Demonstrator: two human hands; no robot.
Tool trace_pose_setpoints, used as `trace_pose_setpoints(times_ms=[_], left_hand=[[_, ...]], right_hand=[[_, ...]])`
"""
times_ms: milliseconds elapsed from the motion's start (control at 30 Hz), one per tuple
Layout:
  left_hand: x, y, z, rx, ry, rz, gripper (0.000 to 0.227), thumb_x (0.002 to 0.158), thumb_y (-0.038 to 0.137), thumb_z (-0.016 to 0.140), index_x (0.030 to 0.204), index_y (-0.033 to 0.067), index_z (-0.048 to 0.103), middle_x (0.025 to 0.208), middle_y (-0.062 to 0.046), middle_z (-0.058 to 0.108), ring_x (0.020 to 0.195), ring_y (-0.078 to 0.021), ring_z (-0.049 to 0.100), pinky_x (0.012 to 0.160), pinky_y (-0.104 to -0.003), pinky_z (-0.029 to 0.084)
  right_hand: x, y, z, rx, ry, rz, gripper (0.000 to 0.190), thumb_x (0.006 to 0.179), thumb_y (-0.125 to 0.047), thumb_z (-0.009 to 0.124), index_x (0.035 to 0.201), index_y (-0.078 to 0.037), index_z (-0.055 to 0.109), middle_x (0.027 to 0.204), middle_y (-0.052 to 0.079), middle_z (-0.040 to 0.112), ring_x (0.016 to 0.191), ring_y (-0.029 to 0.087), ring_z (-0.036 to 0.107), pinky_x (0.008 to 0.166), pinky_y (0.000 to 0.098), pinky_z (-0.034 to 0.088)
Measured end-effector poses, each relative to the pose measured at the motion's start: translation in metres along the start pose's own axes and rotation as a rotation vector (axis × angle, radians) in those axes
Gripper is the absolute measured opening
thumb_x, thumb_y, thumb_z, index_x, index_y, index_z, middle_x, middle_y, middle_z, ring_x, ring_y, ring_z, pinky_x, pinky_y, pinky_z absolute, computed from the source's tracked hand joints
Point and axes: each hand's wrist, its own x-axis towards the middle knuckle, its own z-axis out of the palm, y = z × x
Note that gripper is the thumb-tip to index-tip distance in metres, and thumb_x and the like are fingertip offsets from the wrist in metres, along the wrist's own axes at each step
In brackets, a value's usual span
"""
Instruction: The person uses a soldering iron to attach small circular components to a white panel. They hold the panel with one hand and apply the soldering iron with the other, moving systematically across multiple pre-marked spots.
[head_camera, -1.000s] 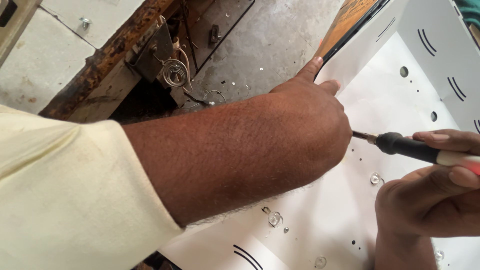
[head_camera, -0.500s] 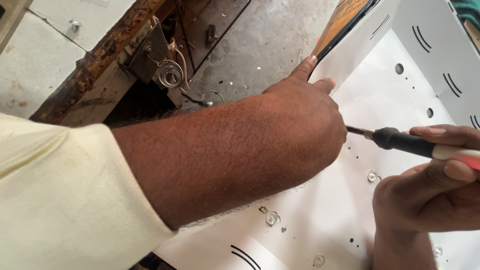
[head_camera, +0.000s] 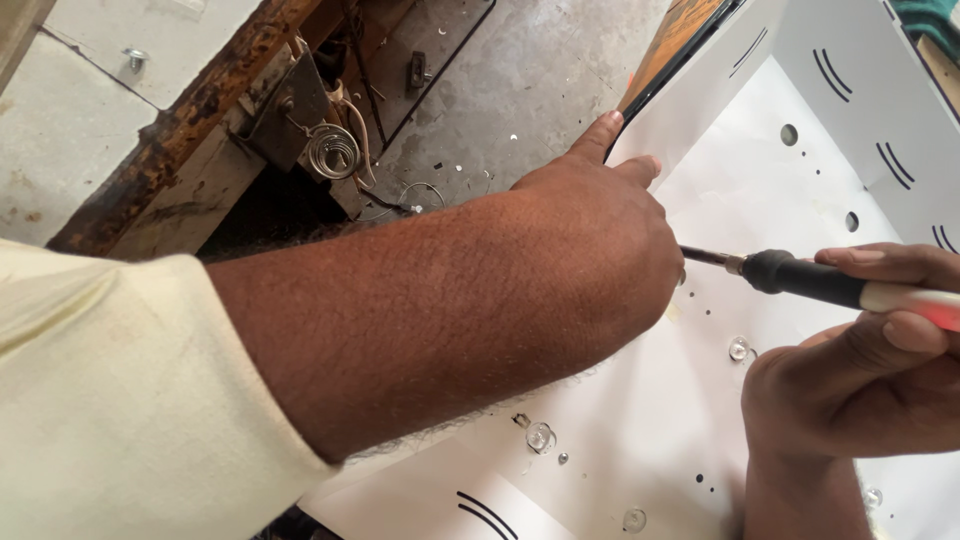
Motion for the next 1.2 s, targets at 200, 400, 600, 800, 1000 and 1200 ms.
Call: trace_pose_setpoints(times_ms=[200, 400, 600, 800, 1000, 1200], left_hand=[[0.001, 0.001, 0.000, -0.001, -0.008, -0.001, 0.027, 0.087, 0.017, 0.071, 0.111, 0.0044, 0.070, 0.120, -0.018, 0.065, 0.139, -0.0374, 0.041, 0.122, -0.069, 0.007], [0.006, 0.005, -0.002, 0.010, -0.019, 0.011, 0.028, 0.087, 0.018, 0.071, 0.111, 0.0047, 0.070, 0.119, -0.018, 0.065, 0.139, -0.0372, 0.041, 0.122, -0.069, 0.006], [0.018, 0.014, -0.009, 0.043, -0.020, 0.043, 0.028, 0.087, 0.018, 0.071, 0.112, 0.0049, 0.070, 0.118, -0.017, 0.065, 0.138, -0.0371, 0.041, 0.122, -0.069, 0.006], [0.034, 0.021, -0.021, 0.101, -0.026, 0.064, 0.029, 0.088, 0.019, 0.072, 0.113, 0.0051, 0.070, 0.117, -0.017, 0.065, 0.138, -0.0369, 0.041, 0.122, -0.069, 0.006], [0.048, 0.025, -0.029, 0.143, -0.034, 0.069, 0.030, 0.088, 0.019, 0.072, 0.114, 0.0054, 0.069, 0.117, -0.017, 0.065, 0.138, -0.0367, 0.041, 0.123, -0.070, 0.005], [0.047, 0.025, -0.032, 0.144, -0.052, 0.060, 0.030, 0.088, 0.019, 0.072, 0.115, 0.0056, 0.069, 0.116, -0.016, 0.065, 0.138, -0.0366, 0.041, 0.123, -0.070, 0.005]], right_hand=[[0.000, 0.001, -0.002, 0.000, 0.003, 0.003, 0.029, 0.126, -0.027, 0.038, 0.119, 0.000, 0.043, 0.107, 0.017, 0.061, 0.080, 0.019, 0.057, 0.071, 0.0270, 0.047], [-0.001, 0.004, -0.005, -0.005, 0.008, 0.009, 0.029, 0.126, -0.027, 0.038, 0.119, 0.000, 0.044, 0.106, 0.017, 0.061, 0.080, 0.019, 0.057, 0.071, 0.0270, 0.047], [-0.001, 0.005, -0.005, -0.006, 0.013, 0.009, 0.029, 0.126, -0.027, 0.039, 0.119, 0.001, 0.044, 0.106, 0.017, 0.061, 0.080, 0.019, 0.057, 0.071, 0.0271, 0.047], [0.000, 0.003, -0.005, -0.004, 0.021, 0.003, 0.030, 0.126, -0.027, 0.039, 0.118, 0.001, 0.045, 0.106, 0.017, 0.061, 0.080, 0.019, 0.057, 0.072, 0.0271, 0.047], [0.001, 0.001, -0.004, -0.005, 0.023, -0.004, 0.030, 0.126, -0.028, 0.039, 0.118, 0.001, 0.045, 0.106, 0.017, 0.062, 0.080, 0.019, 0.057, 0.072, 0.0272, 0.047], [0.001, 0.000, -0.001, 0.003, 0.023, -0.007, 0.031, 0.126, -0.028, 0.039, 0.118, 0.001, 0.046, 0.106, 0.017, 0.062, 0.080, 0.019, 0.057, 0.072, 0.0273, 0.046]])
